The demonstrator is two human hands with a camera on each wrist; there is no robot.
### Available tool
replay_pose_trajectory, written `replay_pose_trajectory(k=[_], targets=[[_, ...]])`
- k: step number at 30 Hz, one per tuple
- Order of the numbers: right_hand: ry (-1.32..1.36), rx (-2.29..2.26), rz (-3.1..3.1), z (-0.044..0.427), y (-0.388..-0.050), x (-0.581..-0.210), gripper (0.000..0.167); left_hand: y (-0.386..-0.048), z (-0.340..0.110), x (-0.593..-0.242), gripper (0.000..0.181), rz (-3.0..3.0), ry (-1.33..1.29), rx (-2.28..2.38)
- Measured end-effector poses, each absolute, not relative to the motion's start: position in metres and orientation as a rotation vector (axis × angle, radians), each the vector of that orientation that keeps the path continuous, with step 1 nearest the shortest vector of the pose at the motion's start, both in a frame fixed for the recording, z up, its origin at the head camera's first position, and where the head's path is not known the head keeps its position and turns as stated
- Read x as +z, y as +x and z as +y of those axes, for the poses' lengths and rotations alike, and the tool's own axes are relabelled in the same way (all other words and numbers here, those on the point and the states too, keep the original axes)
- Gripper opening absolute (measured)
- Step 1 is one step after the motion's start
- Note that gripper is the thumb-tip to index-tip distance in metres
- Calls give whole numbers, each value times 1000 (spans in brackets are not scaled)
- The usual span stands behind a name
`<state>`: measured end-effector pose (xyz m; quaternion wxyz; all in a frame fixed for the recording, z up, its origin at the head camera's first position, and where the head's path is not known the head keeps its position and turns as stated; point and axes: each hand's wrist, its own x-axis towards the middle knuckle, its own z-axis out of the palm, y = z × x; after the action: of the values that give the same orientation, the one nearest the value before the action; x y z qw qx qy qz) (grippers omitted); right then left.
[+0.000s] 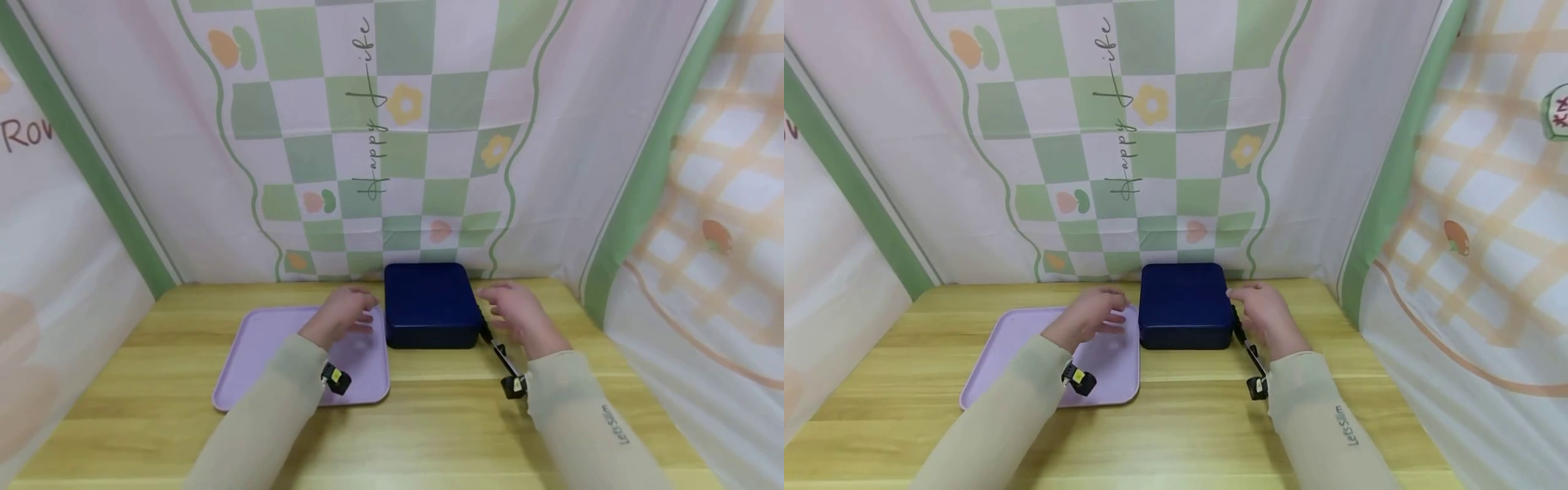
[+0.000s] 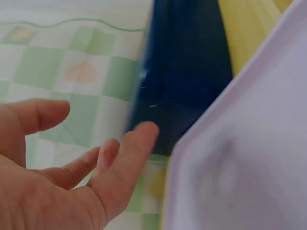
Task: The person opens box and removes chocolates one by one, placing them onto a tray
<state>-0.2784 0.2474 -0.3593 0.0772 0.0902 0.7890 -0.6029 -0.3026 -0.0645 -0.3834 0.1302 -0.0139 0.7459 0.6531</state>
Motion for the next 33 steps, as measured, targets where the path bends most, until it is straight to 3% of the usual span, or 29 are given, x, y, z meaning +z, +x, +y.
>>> replay_pose_trajectory(k=[9,13,18,33], targets=[[411,-1982,2032,252,-298,-370,74,-315,-48,-400,34,1923,-242,2012],[425,-1958,2059,251,-302,-373,65,-318,-41,-402,33,1889,-284,1998],[407,-1878,2115,249,-306,-374,54,-321,-38,-403,31,1873,-301,1996],[351,-1720,2237,247,-309,-372,50,-323,-39,-402,17,1862,-296,2024]])
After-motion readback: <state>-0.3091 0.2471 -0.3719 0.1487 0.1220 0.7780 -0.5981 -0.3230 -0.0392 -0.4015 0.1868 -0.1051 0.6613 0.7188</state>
